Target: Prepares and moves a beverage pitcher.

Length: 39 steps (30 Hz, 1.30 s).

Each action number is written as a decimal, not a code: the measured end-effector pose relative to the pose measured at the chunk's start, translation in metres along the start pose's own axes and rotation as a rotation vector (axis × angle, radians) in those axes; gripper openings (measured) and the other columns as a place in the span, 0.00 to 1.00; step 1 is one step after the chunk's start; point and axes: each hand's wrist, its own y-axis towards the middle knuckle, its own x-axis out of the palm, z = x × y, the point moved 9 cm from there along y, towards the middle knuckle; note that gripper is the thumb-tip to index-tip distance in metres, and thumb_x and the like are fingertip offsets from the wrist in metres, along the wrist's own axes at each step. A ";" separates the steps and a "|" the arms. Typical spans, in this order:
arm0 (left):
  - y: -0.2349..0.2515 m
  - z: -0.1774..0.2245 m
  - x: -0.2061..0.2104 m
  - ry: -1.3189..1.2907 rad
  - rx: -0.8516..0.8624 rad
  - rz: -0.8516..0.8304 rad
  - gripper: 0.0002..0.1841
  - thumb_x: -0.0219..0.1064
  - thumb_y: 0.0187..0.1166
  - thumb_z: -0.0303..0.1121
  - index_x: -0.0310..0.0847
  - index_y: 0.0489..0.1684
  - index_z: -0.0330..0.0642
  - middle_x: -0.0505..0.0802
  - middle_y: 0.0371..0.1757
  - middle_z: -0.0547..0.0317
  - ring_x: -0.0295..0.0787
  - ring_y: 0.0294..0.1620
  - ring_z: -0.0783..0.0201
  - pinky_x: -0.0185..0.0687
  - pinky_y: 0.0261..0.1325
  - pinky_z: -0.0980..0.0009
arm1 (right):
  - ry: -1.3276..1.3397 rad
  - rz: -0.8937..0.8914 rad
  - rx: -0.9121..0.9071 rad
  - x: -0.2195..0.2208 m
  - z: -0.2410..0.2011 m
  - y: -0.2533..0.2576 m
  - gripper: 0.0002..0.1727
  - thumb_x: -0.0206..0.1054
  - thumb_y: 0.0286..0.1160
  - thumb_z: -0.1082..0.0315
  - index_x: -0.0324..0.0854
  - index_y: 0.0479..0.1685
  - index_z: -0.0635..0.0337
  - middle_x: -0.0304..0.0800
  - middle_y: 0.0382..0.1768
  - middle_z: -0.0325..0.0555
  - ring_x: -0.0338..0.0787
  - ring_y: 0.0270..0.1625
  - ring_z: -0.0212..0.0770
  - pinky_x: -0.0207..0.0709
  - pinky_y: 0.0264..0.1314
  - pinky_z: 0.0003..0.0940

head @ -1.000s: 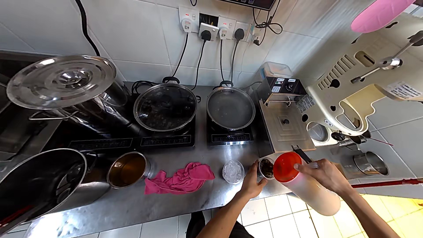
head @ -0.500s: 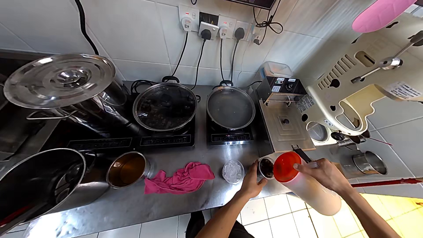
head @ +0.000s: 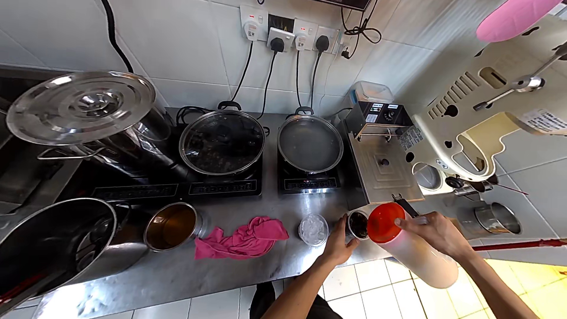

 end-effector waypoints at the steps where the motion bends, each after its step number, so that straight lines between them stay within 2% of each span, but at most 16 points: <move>1: 0.000 0.000 0.000 0.000 0.001 0.002 0.49 0.70 0.77 0.49 0.47 0.93 0.33 0.67 0.90 0.40 0.62 0.91 0.55 0.56 0.92 0.61 | -0.001 0.001 0.005 0.000 0.001 0.000 0.43 0.70 0.39 0.13 0.82 0.13 0.50 0.82 0.17 0.43 0.85 0.26 0.45 0.76 0.32 0.56; 10: 0.000 0.001 -0.001 -0.002 -0.010 -0.013 0.48 0.70 0.77 0.48 0.47 0.93 0.33 0.66 0.90 0.40 0.60 0.92 0.54 0.55 0.93 0.60 | 0.006 -0.009 0.009 -0.003 -0.004 -0.002 0.42 0.70 0.42 0.15 0.81 0.11 0.50 0.81 0.15 0.42 0.83 0.24 0.44 0.74 0.30 0.54; 15: 0.000 0.001 -0.001 -0.003 0.005 0.004 0.48 0.71 0.76 0.47 0.48 0.93 0.32 0.67 0.90 0.40 0.61 0.91 0.54 0.56 0.92 0.60 | -0.003 -0.002 0.002 -0.005 -0.007 -0.003 0.42 0.71 0.42 0.16 0.84 0.16 0.51 0.84 0.20 0.45 0.87 0.29 0.47 0.77 0.36 0.57; 28: 0.000 0.001 -0.001 0.000 -0.005 -0.003 0.48 0.70 0.77 0.48 0.48 0.93 0.33 0.66 0.90 0.40 0.61 0.91 0.54 0.56 0.92 0.60 | -0.006 -0.011 0.019 -0.003 -0.006 -0.001 0.43 0.70 0.38 0.13 0.83 0.14 0.50 0.83 0.17 0.43 0.86 0.27 0.46 0.76 0.33 0.56; 39: 0.000 0.000 -0.001 0.001 -0.005 0.000 0.48 0.70 0.77 0.48 0.47 0.93 0.33 0.66 0.90 0.40 0.62 0.91 0.53 0.56 0.92 0.60 | -0.009 -0.021 0.004 -0.002 -0.008 -0.002 0.43 0.69 0.40 0.13 0.82 0.12 0.49 0.82 0.16 0.42 0.84 0.25 0.44 0.75 0.31 0.55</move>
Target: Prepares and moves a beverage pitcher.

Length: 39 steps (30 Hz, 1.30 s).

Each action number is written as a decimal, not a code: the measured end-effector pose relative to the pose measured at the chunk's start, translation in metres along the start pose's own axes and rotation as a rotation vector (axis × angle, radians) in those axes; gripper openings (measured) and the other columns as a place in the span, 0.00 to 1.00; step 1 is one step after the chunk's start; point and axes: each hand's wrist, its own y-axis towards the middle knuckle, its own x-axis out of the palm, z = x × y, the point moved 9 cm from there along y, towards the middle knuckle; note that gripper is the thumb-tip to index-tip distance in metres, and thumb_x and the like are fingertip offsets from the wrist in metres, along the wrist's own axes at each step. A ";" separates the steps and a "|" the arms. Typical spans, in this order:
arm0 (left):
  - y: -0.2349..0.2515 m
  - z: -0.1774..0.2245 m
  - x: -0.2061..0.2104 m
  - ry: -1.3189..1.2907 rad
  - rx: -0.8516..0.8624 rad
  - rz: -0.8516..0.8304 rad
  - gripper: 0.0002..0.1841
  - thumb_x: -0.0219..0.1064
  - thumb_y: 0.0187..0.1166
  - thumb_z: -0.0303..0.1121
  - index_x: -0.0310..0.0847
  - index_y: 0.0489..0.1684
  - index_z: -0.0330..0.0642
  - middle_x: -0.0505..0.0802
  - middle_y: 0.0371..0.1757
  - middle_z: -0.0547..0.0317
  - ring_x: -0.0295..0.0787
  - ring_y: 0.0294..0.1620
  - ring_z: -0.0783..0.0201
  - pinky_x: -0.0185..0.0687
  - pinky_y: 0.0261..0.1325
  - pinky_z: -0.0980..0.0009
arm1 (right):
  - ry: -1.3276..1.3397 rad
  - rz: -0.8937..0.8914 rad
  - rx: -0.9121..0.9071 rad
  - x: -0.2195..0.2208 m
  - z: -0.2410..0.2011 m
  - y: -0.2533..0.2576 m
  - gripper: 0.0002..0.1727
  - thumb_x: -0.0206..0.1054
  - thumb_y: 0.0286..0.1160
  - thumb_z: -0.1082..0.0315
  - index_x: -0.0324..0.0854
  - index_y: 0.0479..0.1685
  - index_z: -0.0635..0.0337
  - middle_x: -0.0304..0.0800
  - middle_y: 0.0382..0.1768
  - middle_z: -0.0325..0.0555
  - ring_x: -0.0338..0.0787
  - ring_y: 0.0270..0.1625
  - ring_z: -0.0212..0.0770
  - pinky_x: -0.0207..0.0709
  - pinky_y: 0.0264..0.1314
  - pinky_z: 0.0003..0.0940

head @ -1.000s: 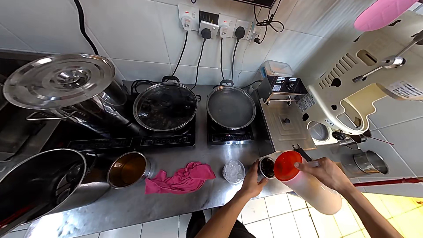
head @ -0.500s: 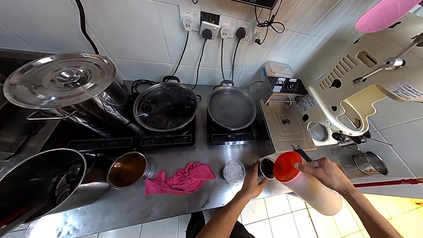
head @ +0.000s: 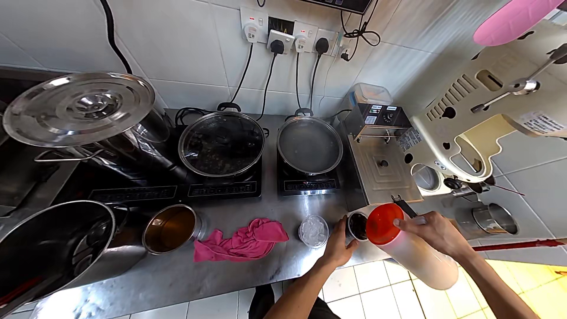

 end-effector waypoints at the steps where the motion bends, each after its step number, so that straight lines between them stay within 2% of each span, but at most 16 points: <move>1: 0.000 0.000 0.000 -0.001 0.002 0.002 0.48 0.70 0.77 0.48 0.47 0.93 0.33 0.66 0.90 0.40 0.62 0.91 0.53 0.56 0.92 0.60 | -0.001 -0.002 0.005 0.000 -0.001 -0.001 0.43 0.70 0.41 0.14 0.83 0.13 0.49 0.82 0.17 0.42 0.84 0.26 0.44 0.75 0.32 0.55; 13: -0.004 -0.001 -0.001 0.021 -0.029 -0.004 0.48 0.68 0.79 0.48 0.44 0.93 0.30 0.65 0.90 0.38 0.61 0.91 0.52 0.55 0.93 0.60 | 0.009 0.016 -0.003 -0.002 0.000 -0.002 0.42 0.70 0.43 0.15 0.83 0.14 0.51 0.82 0.17 0.43 0.85 0.26 0.45 0.75 0.33 0.55; 18: -0.030 -0.012 -0.001 0.040 -0.106 -0.041 0.44 0.64 0.83 0.45 0.44 0.93 0.30 0.62 0.91 0.37 0.57 0.93 0.51 0.52 0.94 0.59 | 0.170 0.069 0.032 0.001 0.015 -0.007 0.40 0.73 0.41 0.17 0.85 0.17 0.50 0.84 0.19 0.42 0.85 0.27 0.43 0.76 0.33 0.53; 20: -0.047 -0.023 -0.001 0.017 -0.141 -0.068 0.42 0.63 0.84 0.43 0.46 0.94 0.33 0.64 0.91 0.38 0.62 0.91 0.49 0.57 0.92 0.56 | 0.289 0.095 0.058 0.007 0.028 -0.011 0.39 0.74 0.41 0.19 0.87 0.21 0.51 0.86 0.21 0.43 0.86 0.27 0.43 0.79 0.32 0.52; 21: -0.057 -0.028 -0.001 -0.005 -0.153 -0.091 0.40 0.62 0.84 0.42 0.50 0.93 0.34 0.67 0.89 0.38 0.66 0.88 0.48 0.61 0.90 0.55 | 0.356 0.109 0.061 0.010 0.033 -0.013 0.38 0.76 0.42 0.21 0.89 0.22 0.51 0.88 0.22 0.43 0.88 0.27 0.43 0.82 0.32 0.51; 23: -0.078 -0.037 -0.002 -0.078 -0.189 -0.170 0.32 0.62 0.84 0.39 0.63 0.88 0.36 0.77 0.83 0.40 0.75 0.82 0.49 0.69 0.85 0.53 | 0.471 0.148 0.060 0.015 0.042 -0.018 0.36 0.77 0.43 0.24 0.89 0.24 0.51 0.86 0.21 0.41 0.84 0.23 0.39 0.79 0.27 0.46; 24: -0.089 -0.041 -0.005 -0.114 -0.211 -0.219 0.27 0.61 0.85 0.38 0.70 0.82 0.36 0.82 0.78 0.41 0.80 0.78 0.50 0.73 0.82 0.54 | 0.520 0.162 0.062 0.017 0.046 -0.021 0.35 0.77 0.45 0.25 0.88 0.25 0.50 0.85 0.19 0.39 0.81 0.20 0.37 0.76 0.24 0.42; 26: -0.113 -0.051 -0.017 -0.176 -0.233 -0.273 0.20 0.60 0.87 0.39 0.81 0.67 0.34 0.90 0.64 0.43 0.88 0.66 0.55 0.81 0.75 0.57 | 0.609 0.181 0.068 0.022 0.054 -0.026 0.32 0.78 0.46 0.27 0.86 0.20 0.50 0.80 0.14 0.36 0.74 0.14 0.33 0.70 0.18 0.37; 27: -0.124 -0.058 -0.027 -0.202 -0.243 -0.271 0.18 0.61 0.87 0.40 0.84 0.62 0.34 0.93 0.58 0.45 0.91 0.60 0.57 0.84 0.70 0.58 | 0.641 0.186 0.069 0.024 0.057 -0.029 0.32 0.79 0.46 0.28 0.84 0.18 0.49 0.77 0.12 0.35 0.71 0.12 0.32 0.67 0.16 0.35; 29: -0.143 -0.073 -0.056 -0.248 -0.290 -0.207 0.16 0.62 0.86 0.38 0.85 0.56 0.33 0.94 0.51 0.47 0.93 0.53 0.58 0.87 0.64 0.57 | 0.681 0.203 0.080 0.028 0.062 -0.036 0.31 0.79 0.46 0.29 0.82 0.15 0.48 0.73 0.09 0.33 0.66 0.10 0.30 0.62 0.14 0.31; 31: -0.152 -0.083 -0.094 -0.275 -0.319 -0.040 0.14 0.67 0.81 0.37 0.86 0.53 0.34 0.94 0.44 0.50 0.93 0.45 0.59 0.90 0.55 0.59 | 0.719 0.221 0.090 0.030 0.063 -0.044 0.30 0.79 0.47 0.30 0.81 0.14 0.48 0.73 0.08 0.33 0.66 0.09 0.29 0.62 0.13 0.30; 32: -0.152 -0.085 -0.113 -0.283 -0.317 0.059 0.15 0.71 0.77 0.37 0.85 0.52 0.34 0.94 0.43 0.51 0.93 0.44 0.59 0.90 0.52 0.59 | 0.741 0.233 0.091 0.031 0.064 -0.048 0.30 0.80 0.48 0.31 0.81 0.13 0.48 0.73 0.08 0.33 0.66 0.09 0.29 0.62 0.12 0.30; 34: -0.145 -0.083 -0.146 -0.257 -0.296 0.226 0.26 0.80 0.65 0.37 0.79 0.59 0.34 0.92 0.48 0.49 0.92 0.49 0.58 0.91 0.53 0.59 | 0.788 0.259 0.090 0.031 0.063 -0.057 0.28 0.80 0.51 0.34 0.84 0.19 0.50 0.78 0.11 0.35 0.70 0.10 0.30 0.66 0.13 0.29; 36: -0.130 -0.072 -0.166 -0.183 -0.233 0.292 0.43 0.86 0.55 0.40 0.71 0.75 0.37 0.87 0.66 0.47 0.88 0.65 0.55 0.90 0.61 0.55 | 0.833 0.284 0.075 0.030 0.058 -0.066 0.27 0.80 0.51 0.35 0.85 0.23 0.51 0.79 0.11 0.35 0.71 0.09 0.30 0.67 0.13 0.28; 38: -0.110 -0.060 -0.170 -0.083 -0.148 0.254 0.59 0.89 0.48 0.45 0.57 0.90 0.44 0.75 0.84 0.48 0.78 0.79 0.54 0.85 0.71 0.53 | 0.854 0.296 0.061 0.028 0.051 -0.075 0.26 0.81 0.50 0.36 0.85 0.24 0.50 0.78 0.11 0.34 0.69 0.09 0.29 0.65 0.12 0.27; 39: -0.100 -0.055 -0.166 -0.027 -0.112 0.209 0.65 0.90 0.46 0.47 0.51 0.94 0.48 0.68 0.89 0.50 0.72 0.83 0.54 0.82 0.74 0.52 | 0.851 0.297 0.055 0.027 0.046 -0.080 0.26 0.81 0.49 0.35 0.86 0.26 0.49 0.78 0.11 0.34 0.69 0.09 0.29 0.65 0.12 0.27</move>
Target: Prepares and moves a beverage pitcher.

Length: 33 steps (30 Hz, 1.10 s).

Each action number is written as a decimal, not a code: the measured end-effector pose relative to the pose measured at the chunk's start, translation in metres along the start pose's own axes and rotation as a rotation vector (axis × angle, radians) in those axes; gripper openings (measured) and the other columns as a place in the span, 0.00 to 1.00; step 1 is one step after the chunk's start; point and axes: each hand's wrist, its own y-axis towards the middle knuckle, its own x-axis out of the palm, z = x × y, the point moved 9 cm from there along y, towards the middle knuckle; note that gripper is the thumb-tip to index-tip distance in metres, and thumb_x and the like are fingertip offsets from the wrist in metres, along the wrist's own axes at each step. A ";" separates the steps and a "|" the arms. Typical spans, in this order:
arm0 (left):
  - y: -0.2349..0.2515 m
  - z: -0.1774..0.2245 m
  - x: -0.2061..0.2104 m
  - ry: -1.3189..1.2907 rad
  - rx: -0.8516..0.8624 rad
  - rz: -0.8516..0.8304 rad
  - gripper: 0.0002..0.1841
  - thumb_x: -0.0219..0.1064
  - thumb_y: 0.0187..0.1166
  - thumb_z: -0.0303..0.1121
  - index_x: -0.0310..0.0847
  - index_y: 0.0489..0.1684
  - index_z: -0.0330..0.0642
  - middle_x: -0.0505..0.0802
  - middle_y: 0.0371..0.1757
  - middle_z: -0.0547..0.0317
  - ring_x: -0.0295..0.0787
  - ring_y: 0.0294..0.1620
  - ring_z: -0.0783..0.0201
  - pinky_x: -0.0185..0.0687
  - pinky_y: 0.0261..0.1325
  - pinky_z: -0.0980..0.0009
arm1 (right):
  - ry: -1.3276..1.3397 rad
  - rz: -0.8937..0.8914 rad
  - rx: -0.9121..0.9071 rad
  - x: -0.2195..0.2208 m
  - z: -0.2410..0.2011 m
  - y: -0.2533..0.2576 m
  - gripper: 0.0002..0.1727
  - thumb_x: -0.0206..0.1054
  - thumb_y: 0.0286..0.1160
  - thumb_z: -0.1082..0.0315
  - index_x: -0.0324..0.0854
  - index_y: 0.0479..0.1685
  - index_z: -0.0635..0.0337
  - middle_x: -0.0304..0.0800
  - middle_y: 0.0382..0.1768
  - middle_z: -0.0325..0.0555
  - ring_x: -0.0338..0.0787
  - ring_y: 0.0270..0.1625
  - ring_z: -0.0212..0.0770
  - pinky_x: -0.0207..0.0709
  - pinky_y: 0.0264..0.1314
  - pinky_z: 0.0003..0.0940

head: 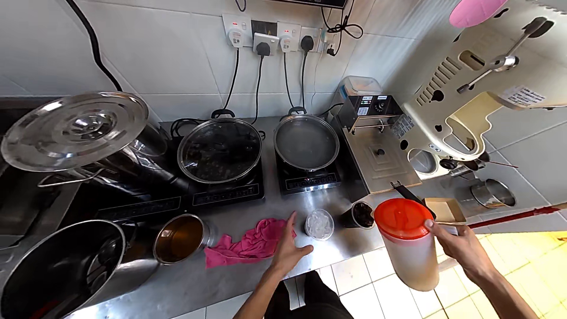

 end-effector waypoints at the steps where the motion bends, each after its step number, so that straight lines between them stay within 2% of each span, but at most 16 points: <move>1: 0.008 0.004 0.007 0.045 0.036 -0.043 0.66 0.90 0.46 0.47 0.49 0.95 0.49 0.65 0.91 0.51 0.68 0.86 0.55 0.78 0.78 0.52 | -0.006 -0.001 -0.006 0.002 -0.004 -0.005 0.27 0.82 0.48 0.35 0.87 0.29 0.50 0.79 0.13 0.34 0.69 0.10 0.29 0.66 0.13 0.27; 3: 0.019 0.005 0.021 0.113 0.095 -0.089 0.61 0.89 0.51 0.47 0.55 0.93 0.46 0.69 0.90 0.51 0.64 0.89 0.57 0.67 0.87 0.56 | -0.016 -0.004 -0.019 0.011 -0.013 -0.014 0.27 0.83 0.46 0.36 0.87 0.29 0.49 0.78 0.12 0.33 0.68 0.09 0.29 0.65 0.12 0.27; 4: 0.022 0.003 0.026 0.135 0.098 -0.089 0.56 0.88 0.54 0.47 0.60 0.91 0.43 0.73 0.87 0.49 0.67 0.88 0.58 0.64 0.89 0.58 | -0.026 -0.008 -0.023 0.016 -0.017 -0.019 0.26 0.83 0.45 0.35 0.86 0.27 0.47 0.77 0.11 0.31 0.68 0.09 0.28 0.65 0.12 0.27; 5: 0.025 0.003 0.030 0.140 0.090 -0.077 0.53 0.87 0.56 0.46 0.65 0.87 0.40 0.78 0.83 0.48 0.71 0.85 0.57 0.66 0.88 0.58 | -0.039 -0.014 -0.020 0.020 -0.021 -0.024 0.25 0.83 0.45 0.35 0.85 0.24 0.46 0.75 0.10 0.30 0.67 0.09 0.27 0.64 0.12 0.27; 7: 0.029 0.003 0.038 0.116 0.066 -0.060 0.50 0.87 0.56 0.44 0.67 0.85 0.39 0.82 0.79 0.47 0.77 0.80 0.58 0.73 0.84 0.60 | -0.061 -0.016 -0.018 0.026 -0.026 -0.033 0.25 0.82 0.45 0.34 0.83 0.18 0.44 0.72 0.08 0.29 0.64 0.08 0.27 0.61 0.12 0.28; 11: 0.028 0.001 0.052 0.084 0.081 -0.051 0.50 0.88 0.54 0.46 0.69 0.84 0.40 0.84 0.76 0.49 0.82 0.76 0.60 0.78 0.80 0.60 | -0.119 -0.033 0.015 0.040 -0.033 -0.046 0.29 0.81 0.44 0.31 0.80 0.11 0.45 0.70 0.07 0.31 0.64 0.08 0.28 0.61 0.12 0.30; 16: 0.021 0.008 0.071 0.087 0.061 -0.058 0.50 0.87 0.56 0.50 0.69 0.85 0.43 0.82 0.78 0.47 0.80 0.78 0.56 0.76 0.81 0.57 | -0.221 -0.035 0.033 0.056 -0.039 -0.051 0.30 0.80 0.41 0.27 0.85 0.17 0.45 0.76 0.10 0.32 0.68 0.11 0.30 0.65 0.15 0.32; 18: 0.021 0.010 0.078 0.074 0.077 -0.046 0.49 0.87 0.57 0.49 0.69 0.84 0.42 0.82 0.77 0.46 0.80 0.77 0.56 0.77 0.80 0.57 | -0.287 -0.042 0.033 0.063 -0.041 -0.050 0.31 0.79 0.42 0.26 0.85 0.15 0.45 0.77 0.11 0.33 0.70 0.12 0.31 0.66 0.18 0.36; 22: 0.023 0.010 0.088 0.104 0.076 -0.060 0.50 0.85 0.59 0.49 0.66 0.87 0.45 0.81 0.79 0.49 0.79 0.78 0.57 0.75 0.81 0.57 | -0.426 -0.046 0.035 0.074 -0.047 -0.049 0.34 0.77 0.40 0.22 0.90 0.20 0.46 0.86 0.19 0.36 0.84 0.23 0.36 0.77 0.30 0.46; 27: 0.023 0.010 0.091 0.093 0.086 -0.066 0.49 0.85 0.60 0.46 0.65 0.88 0.47 0.80 0.81 0.50 0.79 0.79 0.57 0.76 0.81 0.56 | -0.525 -0.072 0.028 0.086 -0.052 -0.043 0.38 0.76 0.37 0.20 0.92 0.26 0.47 0.92 0.26 0.39 0.91 0.34 0.40 0.83 0.40 0.52; 33: 0.026 0.008 0.091 0.077 0.109 -0.091 0.50 0.84 0.60 0.49 0.64 0.89 0.50 0.79 0.82 0.52 0.78 0.79 0.59 0.76 0.80 0.56 | -0.617 -0.113 0.019 0.095 -0.057 -0.035 0.38 0.74 0.39 0.18 0.84 0.12 0.47 0.82 0.15 0.38 0.82 0.23 0.39 0.74 0.30 0.51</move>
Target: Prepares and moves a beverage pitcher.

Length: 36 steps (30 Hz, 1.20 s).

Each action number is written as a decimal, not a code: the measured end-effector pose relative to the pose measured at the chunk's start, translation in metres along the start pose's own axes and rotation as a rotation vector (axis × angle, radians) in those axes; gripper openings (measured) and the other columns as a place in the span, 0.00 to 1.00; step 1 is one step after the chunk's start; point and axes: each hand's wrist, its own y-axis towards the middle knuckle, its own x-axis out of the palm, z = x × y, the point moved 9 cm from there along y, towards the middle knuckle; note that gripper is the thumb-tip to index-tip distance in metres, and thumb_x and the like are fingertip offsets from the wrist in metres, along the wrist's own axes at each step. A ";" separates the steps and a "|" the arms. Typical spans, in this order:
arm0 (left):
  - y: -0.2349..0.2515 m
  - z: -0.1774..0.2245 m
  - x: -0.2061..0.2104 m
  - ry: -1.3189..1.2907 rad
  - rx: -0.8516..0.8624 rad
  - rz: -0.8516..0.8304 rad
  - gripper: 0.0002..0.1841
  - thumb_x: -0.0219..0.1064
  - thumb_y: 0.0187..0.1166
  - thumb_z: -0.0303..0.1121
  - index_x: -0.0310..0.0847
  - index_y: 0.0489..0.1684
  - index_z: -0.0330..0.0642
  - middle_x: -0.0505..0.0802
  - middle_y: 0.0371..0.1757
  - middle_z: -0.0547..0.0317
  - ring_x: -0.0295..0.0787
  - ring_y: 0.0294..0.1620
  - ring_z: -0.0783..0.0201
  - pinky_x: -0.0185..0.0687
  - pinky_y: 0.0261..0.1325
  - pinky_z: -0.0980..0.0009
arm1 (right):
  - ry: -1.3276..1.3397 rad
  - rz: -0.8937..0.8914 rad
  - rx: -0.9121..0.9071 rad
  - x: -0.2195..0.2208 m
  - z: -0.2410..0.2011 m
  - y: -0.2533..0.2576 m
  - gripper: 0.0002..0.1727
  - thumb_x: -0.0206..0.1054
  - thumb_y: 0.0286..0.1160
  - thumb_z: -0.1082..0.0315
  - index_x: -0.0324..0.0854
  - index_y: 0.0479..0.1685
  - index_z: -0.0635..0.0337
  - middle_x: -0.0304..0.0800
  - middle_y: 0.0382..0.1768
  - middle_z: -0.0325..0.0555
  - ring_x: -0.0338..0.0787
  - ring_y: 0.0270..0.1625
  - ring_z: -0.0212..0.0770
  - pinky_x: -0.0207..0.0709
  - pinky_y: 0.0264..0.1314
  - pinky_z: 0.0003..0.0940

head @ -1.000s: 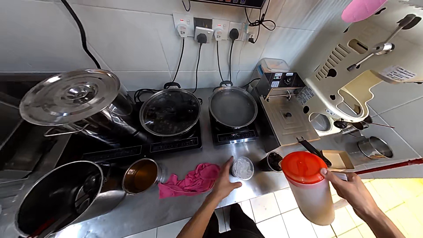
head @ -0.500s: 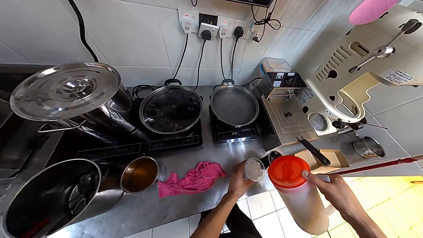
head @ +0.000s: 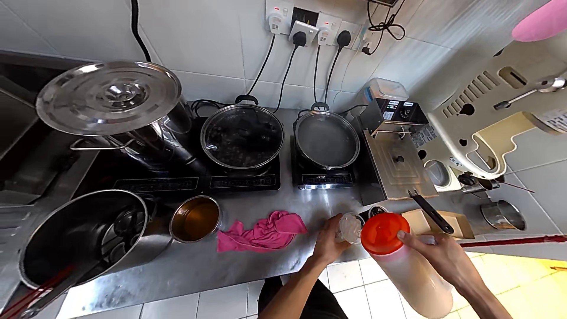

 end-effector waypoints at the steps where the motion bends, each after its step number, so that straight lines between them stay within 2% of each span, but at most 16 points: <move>1: 0.000 0.000 0.000 -0.003 0.003 -0.001 0.50 0.84 0.60 0.48 0.64 0.89 0.49 0.79 0.82 0.51 0.78 0.79 0.58 0.76 0.80 0.57 | -0.017 -0.005 -0.010 0.000 -0.002 0.001 0.38 0.74 0.39 0.18 0.83 0.10 0.47 0.81 0.14 0.37 0.81 0.22 0.39 0.73 0.28 0.51; 7: 0.001 0.000 0.001 0.019 -0.027 -0.014 0.49 0.83 0.61 0.48 0.64 0.89 0.52 0.78 0.82 0.53 0.77 0.80 0.58 0.75 0.81 0.56 | -0.131 -0.026 -0.016 0.002 -0.007 0.005 0.42 0.71 0.38 0.14 0.85 0.12 0.48 0.84 0.16 0.41 0.85 0.24 0.43 0.76 0.30 0.55; 17: 0.001 0.001 0.001 0.016 -0.021 -0.019 0.49 0.83 0.61 0.47 0.64 0.89 0.50 0.78 0.82 0.51 0.75 0.82 0.57 0.73 0.82 0.57 | -0.214 -0.080 -0.054 0.005 -0.023 0.010 0.42 0.69 0.39 0.13 0.81 0.09 0.47 0.80 0.13 0.39 0.82 0.21 0.43 0.73 0.27 0.53; 24: 0.000 0.001 0.000 0.024 -0.057 -0.033 0.50 0.83 0.61 0.48 0.62 0.90 0.54 0.77 0.84 0.51 0.75 0.82 0.56 0.75 0.81 0.56 | -0.272 -0.100 -0.067 0.005 -0.031 0.013 0.43 0.69 0.41 0.13 0.84 0.13 0.50 0.83 0.16 0.43 0.84 0.24 0.46 0.75 0.30 0.56; 36: 0.001 0.000 0.001 0.031 -0.060 -0.046 0.51 0.83 0.61 0.49 0.60 0.92 0.56 0.76 0.84 0.53 0.75 0.82 0.58 0.74 0.82 0.56 | -0.298 -0.100 -0.084 0.004 -0.037 0.016 0.44 0.68 0.39 0.12 0.84 0.13 0.49 0.83 0.16 0.42 0.85 0.25 0.45 0.76 0.30 0.55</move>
